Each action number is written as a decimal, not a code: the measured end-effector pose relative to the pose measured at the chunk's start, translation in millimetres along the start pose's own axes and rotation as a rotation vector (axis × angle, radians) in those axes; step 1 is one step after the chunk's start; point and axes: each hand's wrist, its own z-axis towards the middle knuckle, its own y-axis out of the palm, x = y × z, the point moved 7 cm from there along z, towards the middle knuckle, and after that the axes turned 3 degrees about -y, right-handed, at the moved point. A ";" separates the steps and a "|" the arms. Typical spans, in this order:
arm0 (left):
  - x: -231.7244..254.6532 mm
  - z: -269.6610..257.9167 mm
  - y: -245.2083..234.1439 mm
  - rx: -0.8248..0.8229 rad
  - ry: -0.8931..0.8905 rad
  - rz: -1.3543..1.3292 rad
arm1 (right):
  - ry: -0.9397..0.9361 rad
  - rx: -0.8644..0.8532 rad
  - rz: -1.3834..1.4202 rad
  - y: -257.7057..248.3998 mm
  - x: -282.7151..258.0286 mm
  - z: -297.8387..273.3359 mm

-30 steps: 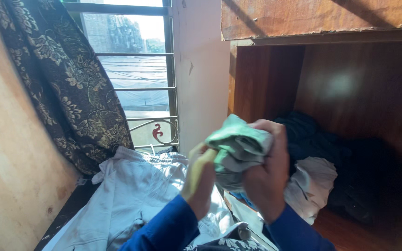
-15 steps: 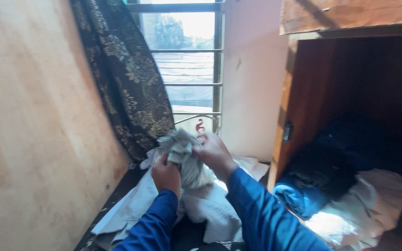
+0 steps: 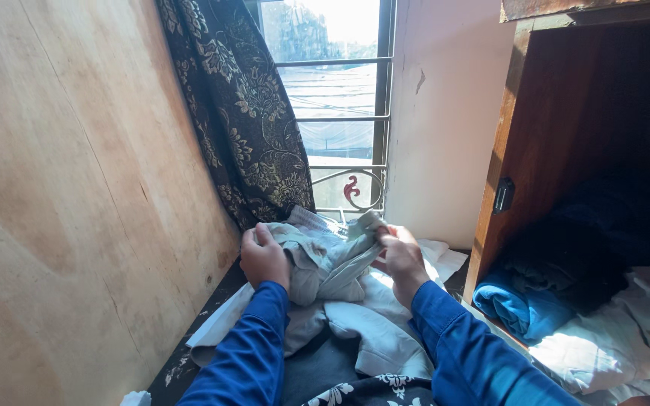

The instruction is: The person folds shorts and a shirt by hand, then places them into a storage compartment.

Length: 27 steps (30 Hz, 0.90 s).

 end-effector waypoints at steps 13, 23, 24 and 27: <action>-22.8 56.5 1.3 -0.012 -0.358 -0.683 | -0.170 0.424 0.384 -44.8 -31.5 8.6; 122.4 -57.3 20.2 -0.880 -0.363 -1.028 | -0.857 -0.205 -0.502 67.6 -122.3 -55.1; 134.0 -70.9 19.2 -0.961 -0.317 -0.975 | -0.856 -0.202 -0.503 70.8 -122.7 -60.7; 141.2 -88.7 15.0 -0.923 -0.228 -0.768 | -0.777 -0.155 -0.563 66.0 -123.1 -66.1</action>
